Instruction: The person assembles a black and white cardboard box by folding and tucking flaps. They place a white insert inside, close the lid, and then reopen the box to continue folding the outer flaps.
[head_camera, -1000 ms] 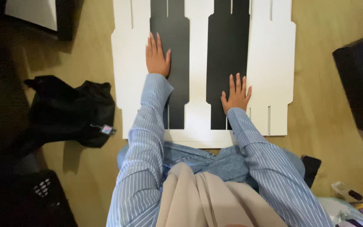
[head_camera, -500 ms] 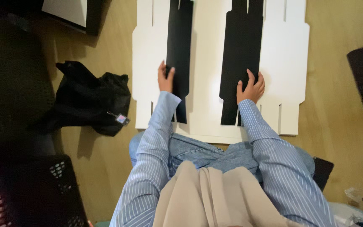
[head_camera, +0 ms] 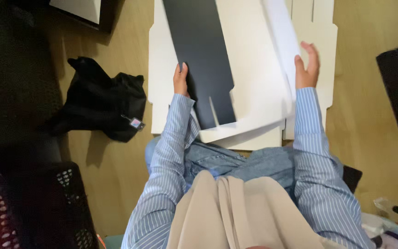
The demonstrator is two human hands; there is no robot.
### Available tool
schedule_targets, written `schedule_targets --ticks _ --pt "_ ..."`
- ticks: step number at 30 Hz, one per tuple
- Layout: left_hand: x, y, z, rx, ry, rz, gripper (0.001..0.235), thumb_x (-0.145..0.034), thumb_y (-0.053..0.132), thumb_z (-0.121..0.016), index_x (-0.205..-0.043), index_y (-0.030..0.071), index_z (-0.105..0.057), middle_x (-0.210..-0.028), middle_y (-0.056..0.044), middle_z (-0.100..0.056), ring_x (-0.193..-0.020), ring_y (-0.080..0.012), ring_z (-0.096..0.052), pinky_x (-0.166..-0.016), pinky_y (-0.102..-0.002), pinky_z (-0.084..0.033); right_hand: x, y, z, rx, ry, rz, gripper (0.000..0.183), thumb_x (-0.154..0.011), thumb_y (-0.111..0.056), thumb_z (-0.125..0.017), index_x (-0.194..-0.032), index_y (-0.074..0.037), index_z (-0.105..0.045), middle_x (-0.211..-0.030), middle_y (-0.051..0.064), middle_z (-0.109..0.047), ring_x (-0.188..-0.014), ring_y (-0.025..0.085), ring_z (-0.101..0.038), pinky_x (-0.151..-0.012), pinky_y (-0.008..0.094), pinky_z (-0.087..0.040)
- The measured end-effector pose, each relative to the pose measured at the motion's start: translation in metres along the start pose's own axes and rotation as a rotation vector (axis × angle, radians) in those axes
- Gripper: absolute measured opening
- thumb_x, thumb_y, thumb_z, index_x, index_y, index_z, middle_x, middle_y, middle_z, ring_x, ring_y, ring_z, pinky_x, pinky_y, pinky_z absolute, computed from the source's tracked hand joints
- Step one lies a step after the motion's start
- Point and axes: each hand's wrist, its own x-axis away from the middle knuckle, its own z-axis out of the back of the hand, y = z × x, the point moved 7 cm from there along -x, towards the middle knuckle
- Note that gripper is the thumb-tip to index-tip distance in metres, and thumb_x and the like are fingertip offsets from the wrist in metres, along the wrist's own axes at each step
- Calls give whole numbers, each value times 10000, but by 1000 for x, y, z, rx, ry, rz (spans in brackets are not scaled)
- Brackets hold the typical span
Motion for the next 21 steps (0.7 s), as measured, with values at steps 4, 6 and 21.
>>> schedule_targets --ticks 4,6,21 --pt "62 3 -31 333 31 34 693 -997 366 -643 -1536 75 -318 -1399 -194 -563 -1246 -288 -581 -1020 -426 -514 49 -98 42 54 7 117 437 -1031 -31 -679 -1455 -113 -605 -1711 187 -236 -1602 408 -166 -1331 517 -200" --pt "101 -5 -49 365 34 128 670 -967 308 -655 -1499 151 -279 -1320 -182 -575 -1155 -303 -603 -919 -469 -555 72 -143 50 179 -52 196 430 -1033 -79 -714 -1441 -166 -611 -1722 122 -257 -1622 379 -181 -1368 518 -209" --pt "324 -57 -121 401 -247 465 428 -951 116 -648 -1306 20 -428 -1211 -179 -602 -1010 -338 -717 -912 -480 -619 171 -157 -24 805 -936 283 1488 -325 -706 -921 -1598 -422 -205 -1681 223 7 -1556 426 10 -1153 791 32"
